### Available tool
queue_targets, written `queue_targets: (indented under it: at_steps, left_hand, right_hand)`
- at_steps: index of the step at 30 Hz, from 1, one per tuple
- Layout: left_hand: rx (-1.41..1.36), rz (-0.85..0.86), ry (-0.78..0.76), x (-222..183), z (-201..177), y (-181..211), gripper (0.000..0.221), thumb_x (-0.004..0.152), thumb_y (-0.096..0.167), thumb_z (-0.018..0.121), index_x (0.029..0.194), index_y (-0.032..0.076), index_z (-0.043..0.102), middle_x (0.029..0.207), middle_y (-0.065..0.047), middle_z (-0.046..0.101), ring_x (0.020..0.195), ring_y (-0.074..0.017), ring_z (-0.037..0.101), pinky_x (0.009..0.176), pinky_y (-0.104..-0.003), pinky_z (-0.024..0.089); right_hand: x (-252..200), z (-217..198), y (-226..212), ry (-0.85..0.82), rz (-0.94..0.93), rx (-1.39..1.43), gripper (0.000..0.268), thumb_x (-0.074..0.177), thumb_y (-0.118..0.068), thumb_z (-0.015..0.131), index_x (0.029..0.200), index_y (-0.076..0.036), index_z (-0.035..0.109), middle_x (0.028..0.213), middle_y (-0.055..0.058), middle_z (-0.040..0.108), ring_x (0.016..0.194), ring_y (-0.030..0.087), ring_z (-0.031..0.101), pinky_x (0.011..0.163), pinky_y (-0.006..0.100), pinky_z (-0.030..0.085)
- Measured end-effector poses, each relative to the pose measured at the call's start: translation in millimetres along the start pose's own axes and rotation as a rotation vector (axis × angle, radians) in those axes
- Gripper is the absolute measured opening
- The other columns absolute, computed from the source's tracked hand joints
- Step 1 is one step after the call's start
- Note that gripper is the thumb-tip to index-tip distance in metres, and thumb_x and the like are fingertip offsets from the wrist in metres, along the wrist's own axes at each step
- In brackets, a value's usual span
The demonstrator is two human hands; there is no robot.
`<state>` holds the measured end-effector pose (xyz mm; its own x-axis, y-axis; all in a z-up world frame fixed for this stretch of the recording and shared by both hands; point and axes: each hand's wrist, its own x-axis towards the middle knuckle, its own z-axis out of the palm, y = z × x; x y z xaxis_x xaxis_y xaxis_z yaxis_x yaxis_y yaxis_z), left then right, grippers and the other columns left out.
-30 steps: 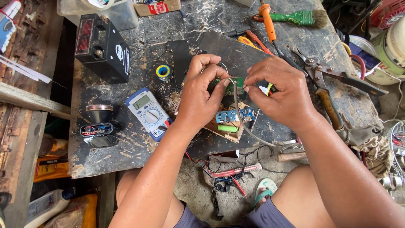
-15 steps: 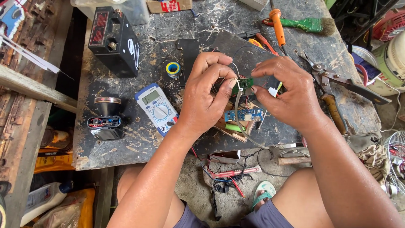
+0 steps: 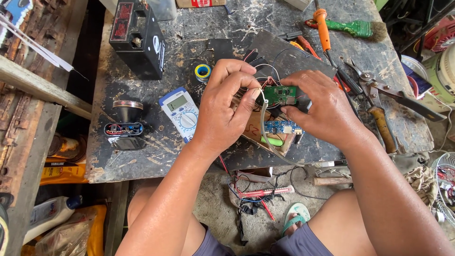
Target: Assembling an electronic device by connecting wires to a circuit board and testing with a multimeter.
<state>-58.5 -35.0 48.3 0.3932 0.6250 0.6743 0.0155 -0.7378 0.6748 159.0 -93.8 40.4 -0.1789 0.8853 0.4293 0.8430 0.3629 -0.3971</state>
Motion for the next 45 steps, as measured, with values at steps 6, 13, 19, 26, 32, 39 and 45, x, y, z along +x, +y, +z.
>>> queue_targets:
  at_steps: [6,13,19,26,32,39,45]
  left_hand:
    - [0.004,-0.047,0.018,-5.0,-10.1,1.7,0.007,0.095,-0.003,0.064,0.096,0.003,0.061,0.118,-0.008,0.055,0.089,-0.0132,0.057,0.070,-0.025,0.050]
    - [0.013,-0.010,0.037,-9.6,-22.0,2.6,0.009,0.093,-0.007,0.064,0.096,0.001,0.060,0.115,-0.009,0.055,0.096,-0.0192,0.058,0.084,-0.031,0.049]
    - [0.040,-0.018,0.044,-12.7,-28.9,3.2,0.006,0.094,-0.003,0.063,0.095,0.002,0.061,0.114,-0.008,0.055,0.097,-0.0194,0.057,0.086,-0.031,0.048]
    - [0.051,-0.009,0.043,-14.3,-31.7,3.0,0.007,0.094,-0.003,0.064,0.095,0.002,0.060,0.115,-0.009,0.055,0.101,-0.0211,0.058,0.087,-0.032,0.048]
    - [0.042,-0.008,0.049,-14.5,-33.8,4.3,0.007,0.092,-0.004,0.064,0.094,0.002,0.060,0.113,-0.009,0.055,0.100,-0.0214,0.056,0.087,-0.032,0.047]
    - [0.047,0.002,0.102,-12.8,-36.7,0.3,0.008,0.090,-0.004,0.063,0.094,0.002,0.060,0.112,-0.011,0.056,0.098,-0.0224,0.058,0.086,-0.033,0.049]
    - [0.040,-0.026,0.128,-12.6,-43.8,-2.0,0.010,0.088,-0.005,0.063,0.094,0.003,0.060,0.113,-0.010,0.056,0.101,-0.0226,0.058,0.090,-0.033,0.049]
  right_hand:
    - [2.3,4.6,1.1,-0.003,0.006,0.000,0.048,0.075,-0.002,0.074,0.122,0.001,0.066,0.119,0.015,0.067,0.107,0.033,0.062,0.091,0.044,0.049]
    - [4.3,7.6,2.5,-0.003,-0.012,-0.013,0.048,0.075,0.000,0.075,0.122,0.002,0.067,0.120,0.017,0.067,0.108,0.034,0.062,0.093,0.044,0.048]
    - [5.2,8.6,2.3,0.010,-0.029,0.013,0.049,0.074,0.002,0.073,0.122,0.003,0.066,0.120,0.017,0.067,0.106,0.034,0.062,0.093,0.043,0.048]
    - [8.1,5.7,3.6,0.074,-0.066,0.003,0.050,0.075,0.007,0.077,0.124,0.007,0.068,0.120,0.019,0.068,0.109,0.033,0.063,0.097,0.043,0.049]
    - [11.8,-2.3,2.4,0.142,-0.058,0.003,0.047,0.077,0.008,0.077,0.123,0.011,0.067,0.122,0.022,0.067,0.111,0.036,0.064,0.101,0.045,0.049]
    - [27.9,-22.1,9.4,0.268,-0.081,0.006,0.046,0.086,0.015,0.079,0.130,0.014,0.066,0.122,0.023,0.065,0.111,0.032,0.062,0.104,0.041,0.048]
    - [69.6,-6.3,2.7,0.223,-0.067,0.142,0.046,0.083,0.011,0.081,0.126,0.006,0.065,0.117,0.018,0.069,0.108,0.028,0.066,0.106,0.042,0.052]
